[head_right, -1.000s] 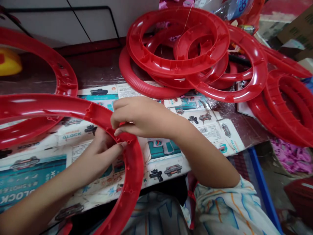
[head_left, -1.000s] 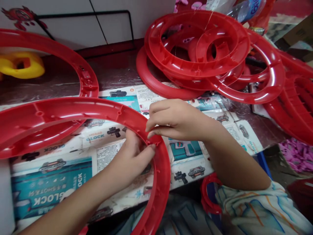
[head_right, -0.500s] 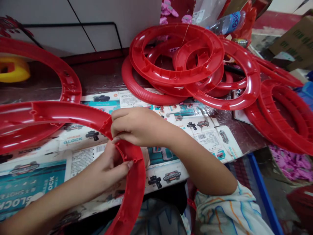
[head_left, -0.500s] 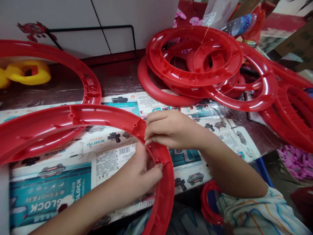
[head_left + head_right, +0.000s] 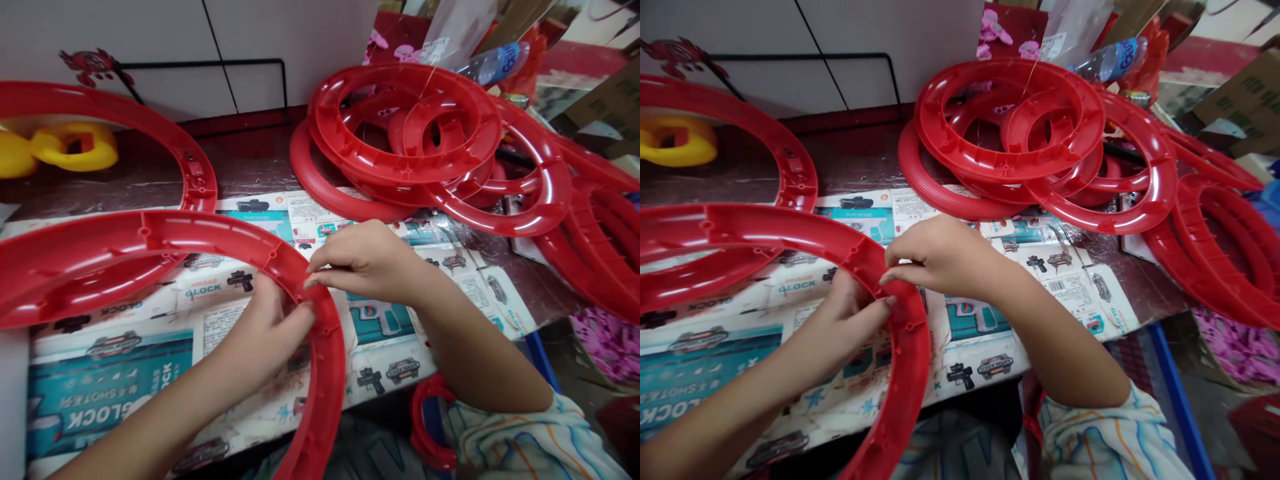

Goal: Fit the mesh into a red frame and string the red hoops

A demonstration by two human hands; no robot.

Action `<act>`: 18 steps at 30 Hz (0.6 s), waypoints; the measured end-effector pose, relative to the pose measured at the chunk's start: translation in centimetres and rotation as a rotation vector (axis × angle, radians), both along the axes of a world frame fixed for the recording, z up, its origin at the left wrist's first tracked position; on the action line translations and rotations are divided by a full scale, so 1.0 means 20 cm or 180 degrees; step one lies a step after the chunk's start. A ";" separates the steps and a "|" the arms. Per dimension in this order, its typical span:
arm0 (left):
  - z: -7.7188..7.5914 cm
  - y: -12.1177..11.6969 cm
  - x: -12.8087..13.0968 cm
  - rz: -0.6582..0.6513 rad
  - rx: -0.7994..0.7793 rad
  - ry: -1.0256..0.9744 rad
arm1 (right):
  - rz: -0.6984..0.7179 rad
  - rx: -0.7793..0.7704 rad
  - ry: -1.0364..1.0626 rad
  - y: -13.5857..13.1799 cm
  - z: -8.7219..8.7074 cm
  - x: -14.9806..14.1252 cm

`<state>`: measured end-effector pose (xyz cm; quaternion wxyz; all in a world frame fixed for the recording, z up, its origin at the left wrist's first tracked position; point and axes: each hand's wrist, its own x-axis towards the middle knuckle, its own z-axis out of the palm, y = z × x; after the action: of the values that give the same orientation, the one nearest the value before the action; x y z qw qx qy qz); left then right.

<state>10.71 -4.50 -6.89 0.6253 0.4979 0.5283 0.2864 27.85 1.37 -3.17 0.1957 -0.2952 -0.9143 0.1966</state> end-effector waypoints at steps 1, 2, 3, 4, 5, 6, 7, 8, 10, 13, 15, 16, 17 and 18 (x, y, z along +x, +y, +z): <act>0.01 0.00 -0.01 -0.0212 -0.0035 0.0047 | 0.0092 0.0010 0.0046 0.00 0.01 0.00; 0.02 0.00 -0.02 -0.0447 -0.0120 0.0018 | 0.0187 0.0011 0.0079 -0.01 0.02 0.01; 0.03 0.00 -0.02 -0.0683 -0.0261 -0.0071 | 0.0277 0.0000 0.0087 -0.01 0.03 0.01; 0.05 -0.01 -0.03 -0.0896 -0.0455 -0.0179 | 0.0349 -0.0026 0.0086 -0.02 0.04 0.01; 0.06 -0.02 -0.03 -0.1041 -0.0666 -0.0253 | 0.0405 -0.0064 0.0098 -0.02 0.05 0.01; 0.07 -0.03 -0.03 -0.1093 -0.0832 -0.0268 | 0.0441 -0.0116 0.0139 -0.03 0.05 0.01; 0.08 -0.04 -0.02 -0.1101 -0.0922 -0.0233 | 0.0447 -0.0167 0.0214 -0.03 0.05 0.01; 0.09 -0.04 -0.02 -0.1086 -0.0907 -0.0174 | 0.0430 -0.0223 0.0294 -0.03 0.05 0.00; 0.10 -0.05 -0.02 -0.1077 -0.0651 -0.0058 | 0.0393 -0.0324 0.0413 -0.04 0.05 0.00; 0.07 -0.06 -0.03 -0.1184 -0.0364 -0.0053 | 0.0393 -0.0552 0.0445 -0.03 0.05 0.01; 0.04 -0.06 -0.03 -0.1262 -0.0311 -0.0081 | 0.0452 -0.0730 0.0419 -0.03 0.06 0.01; 0.03 -0.07 -0.04 -0.1286 -0.0271 -0.0070 | 0.0513 -0.0817 0.0394 -0.03 0.06 0.02; 0.02 -0.07 -0.04 -0.1297 -0.0228 -0.0061 | 0.0579 -0.0889 0.0360 -0.02 0.07 0.02; 0.01 -0.08 -0.04 -0.1283 -0.0206 -0.0107 | 0.0639 -0.0956 0.0321 -0.02 0.07 0.03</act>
<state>9.98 -6.12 -6.63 0.6943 0.5685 0.4163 0.1466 28.39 0.98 -1.70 0.1744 -0.2183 -0.8885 0.3639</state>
